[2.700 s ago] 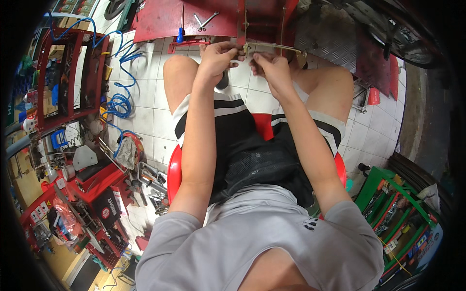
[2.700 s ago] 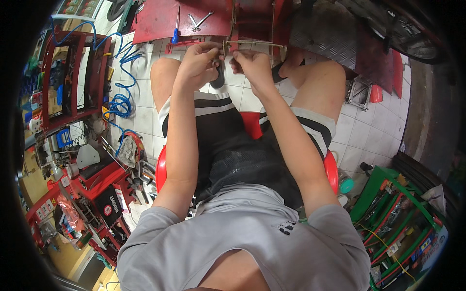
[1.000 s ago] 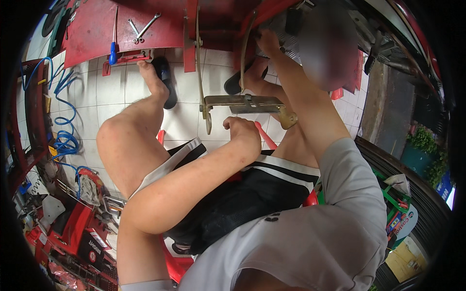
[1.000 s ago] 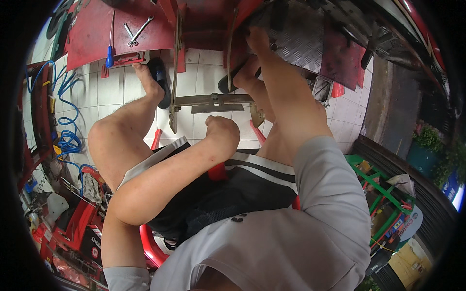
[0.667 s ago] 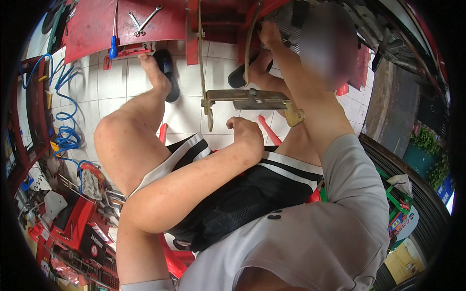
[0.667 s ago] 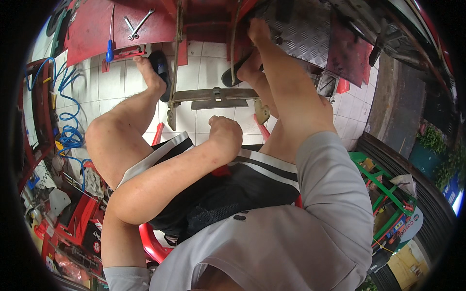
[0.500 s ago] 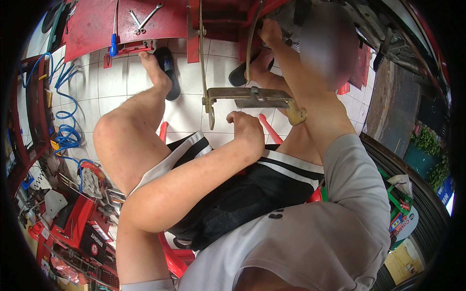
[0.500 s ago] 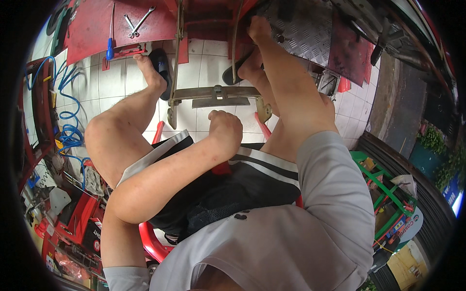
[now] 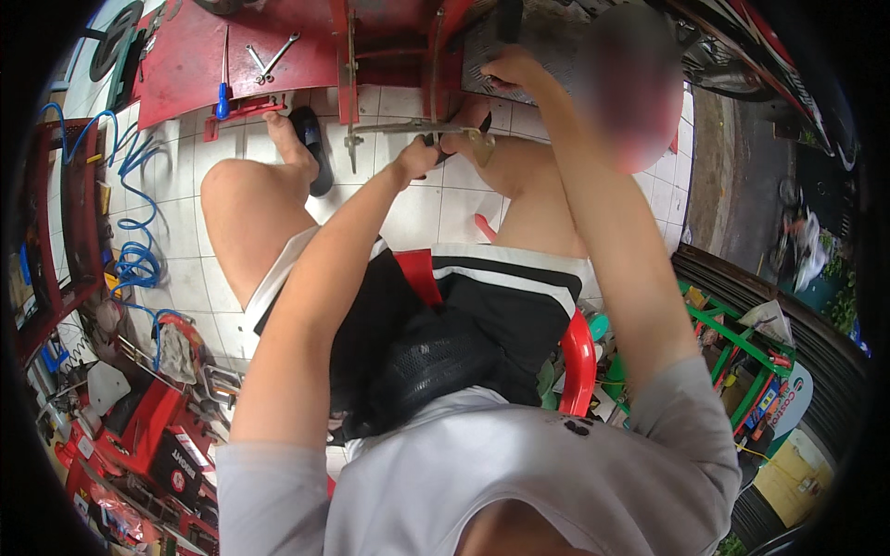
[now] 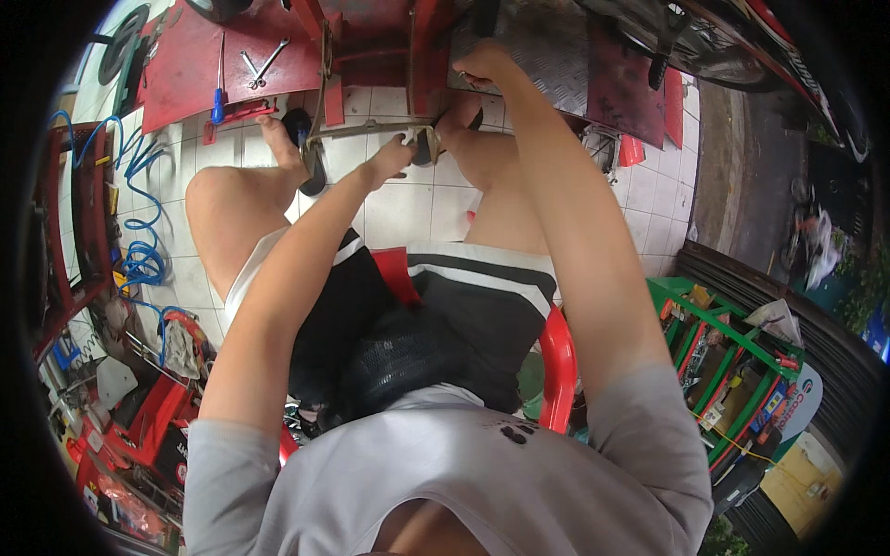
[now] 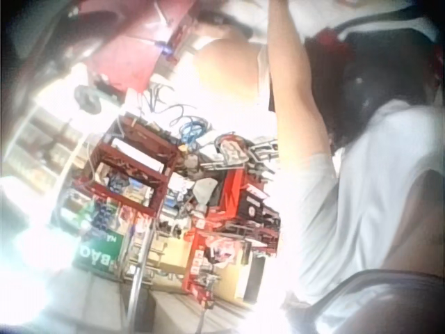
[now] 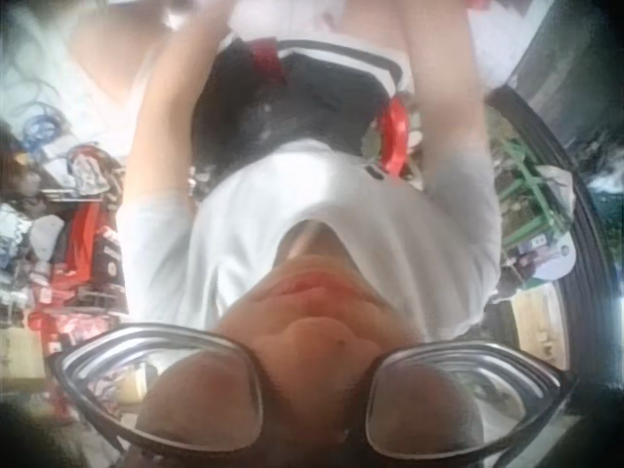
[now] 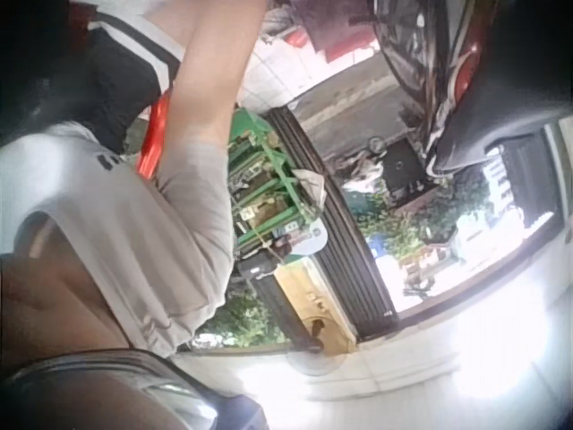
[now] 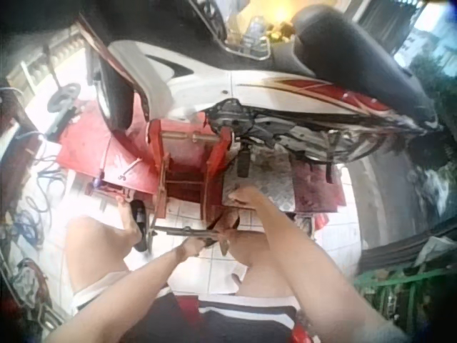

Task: The person sits on a red stool and works on a motorcycle part held in a red vise. They use a metal file to smooth the edges of a brass-colored metal piece, then remove it from the vise to inspect it before placing it back and continuing to file.

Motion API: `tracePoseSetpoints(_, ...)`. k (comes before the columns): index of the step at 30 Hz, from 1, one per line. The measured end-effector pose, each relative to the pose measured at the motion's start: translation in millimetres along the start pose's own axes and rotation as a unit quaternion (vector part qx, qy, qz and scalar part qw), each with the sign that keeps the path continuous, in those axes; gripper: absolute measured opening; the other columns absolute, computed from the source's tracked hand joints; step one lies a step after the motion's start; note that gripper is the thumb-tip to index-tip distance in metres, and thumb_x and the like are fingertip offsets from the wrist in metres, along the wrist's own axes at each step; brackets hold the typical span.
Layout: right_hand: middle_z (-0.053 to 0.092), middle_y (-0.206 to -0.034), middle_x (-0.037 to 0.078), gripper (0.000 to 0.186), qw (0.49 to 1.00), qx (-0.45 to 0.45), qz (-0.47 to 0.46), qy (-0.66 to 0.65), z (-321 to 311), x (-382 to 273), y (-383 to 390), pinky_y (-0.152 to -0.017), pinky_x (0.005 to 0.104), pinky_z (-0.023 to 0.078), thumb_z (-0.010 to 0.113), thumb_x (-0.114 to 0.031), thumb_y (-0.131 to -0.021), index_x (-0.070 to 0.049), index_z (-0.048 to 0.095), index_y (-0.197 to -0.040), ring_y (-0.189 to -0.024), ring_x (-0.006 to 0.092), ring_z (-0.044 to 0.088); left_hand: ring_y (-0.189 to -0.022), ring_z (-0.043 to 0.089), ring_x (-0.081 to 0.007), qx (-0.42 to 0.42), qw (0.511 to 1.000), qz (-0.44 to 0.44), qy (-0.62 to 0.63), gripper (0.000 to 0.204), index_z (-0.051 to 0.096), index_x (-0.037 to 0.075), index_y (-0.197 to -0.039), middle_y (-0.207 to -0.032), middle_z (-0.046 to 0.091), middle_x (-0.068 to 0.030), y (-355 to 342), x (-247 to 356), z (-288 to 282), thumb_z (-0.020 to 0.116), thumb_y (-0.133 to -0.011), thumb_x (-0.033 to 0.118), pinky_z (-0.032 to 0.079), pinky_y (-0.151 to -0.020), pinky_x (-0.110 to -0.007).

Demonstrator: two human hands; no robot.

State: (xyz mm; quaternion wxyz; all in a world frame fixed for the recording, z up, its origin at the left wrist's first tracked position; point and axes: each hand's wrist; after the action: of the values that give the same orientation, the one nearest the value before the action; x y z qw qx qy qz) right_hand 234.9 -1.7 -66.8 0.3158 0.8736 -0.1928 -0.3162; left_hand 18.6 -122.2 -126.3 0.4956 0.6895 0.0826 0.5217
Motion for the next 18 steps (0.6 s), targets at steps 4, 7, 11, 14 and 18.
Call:
tracePoseSetpoints(4,0.063,-0.070,0.005,0.017,0.983,0.051,-0.153,-0.091,13.7,-11.7,93.8,-0.060,0.0256,0.048,0.064,-0.013,-0.081,0.003,0.068,-0.087,-0.063,0.0119,0.057,-0.119,0.052,-0.0211,-0.099,0.977,0.029,0.187,0.035,0.047,0.012,-0.130,-0.130,0.053,-0.0076,-27.0,-19.6,-17.9,0.041,-0.099,0.027,0.042,-0.098,-0.046)
tracePoseSetpoints(7,0.063,-0.074,0.005,0.018,0.960,0.088,-0.198,-0.175,22.8,3.3,153.6,-0.064,0.0252,0.046,0.062,-0.011,-0.082,0.003,0.068,-0.093,-0.067,0.0112,0.055,-0.116,0.055,-0.0196,-0.124,0.965,0.026,0.228,0.035,0.050,0.012,-0.128,-0.124,0.058,-0.0063,-6.7,2.9,-8.7,0.035,-0.101,0.028,0.041,-0.097,-0.043)
tracePoseSetpoints(11,0.063,-0.083,0.006,0.018,0.930,0.103,-0.206,-0.288,25.1,-7.8,211.5,-0.069,0.0246,0.045,0.060,-0.007,-0.085,0.004,0.066,-0.098,-0.075,0.0117,0.055,-0.108,0.060,-0.0201,-0.168,0.954,0.063,0.240,0.040,0.048,0.013,-0.131,-0.115,0.063,-0.0087,10.7,6.7,-13.9,0.032,-0.102,0.035,0.043,-0.093,-0.035)
tracePoseSetpoints(14,0.066,-0.086,0.008,0.020,0.908,0.111,-0.233,-0.331,27.1,1.7,216.6,-0.072,0.0267,0.049,0.058,-0.006,-0.088,0.005,0.065,-0.102,-0.076,0.0140,0.060,-0.101,0.063,-0.0207,-0.177,0.959,0.041,0.218,0.037,0.051,0.013,-0.126,-0.112,0.065,-0.0104,19.5,12.4,-15.3,0.033,-0.102,0.033,0.047,-0.086,-0.034)
tracePoseSetpoints(18,0.062,-0.094,0.007,0.020,0.895,0.105,-0.217,-0.375,39.2,4.1,223.4,-0.076,0.0251,0.047,0.061,-0.008,-0.090,0.005,0.061,-0.106,-0.081,0.0138,0.058,-0.085,0.065,-0.0203,-0.172,0.947,0.063,0.265,0.031,0.055,0.012,-0.115,-0.100,0.066,-0.0081,40.7,29.0,-8.2,0.033,-0.101,0.029,0.049,-0.074,-0.033)
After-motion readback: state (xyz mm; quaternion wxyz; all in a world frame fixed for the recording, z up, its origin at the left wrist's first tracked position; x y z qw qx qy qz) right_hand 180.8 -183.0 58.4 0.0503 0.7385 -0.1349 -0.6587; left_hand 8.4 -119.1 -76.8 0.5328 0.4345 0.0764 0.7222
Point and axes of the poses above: each hand's wrist, its own y-axis away from the middle knuckle, its own z-axis out of the palm, x = y × z
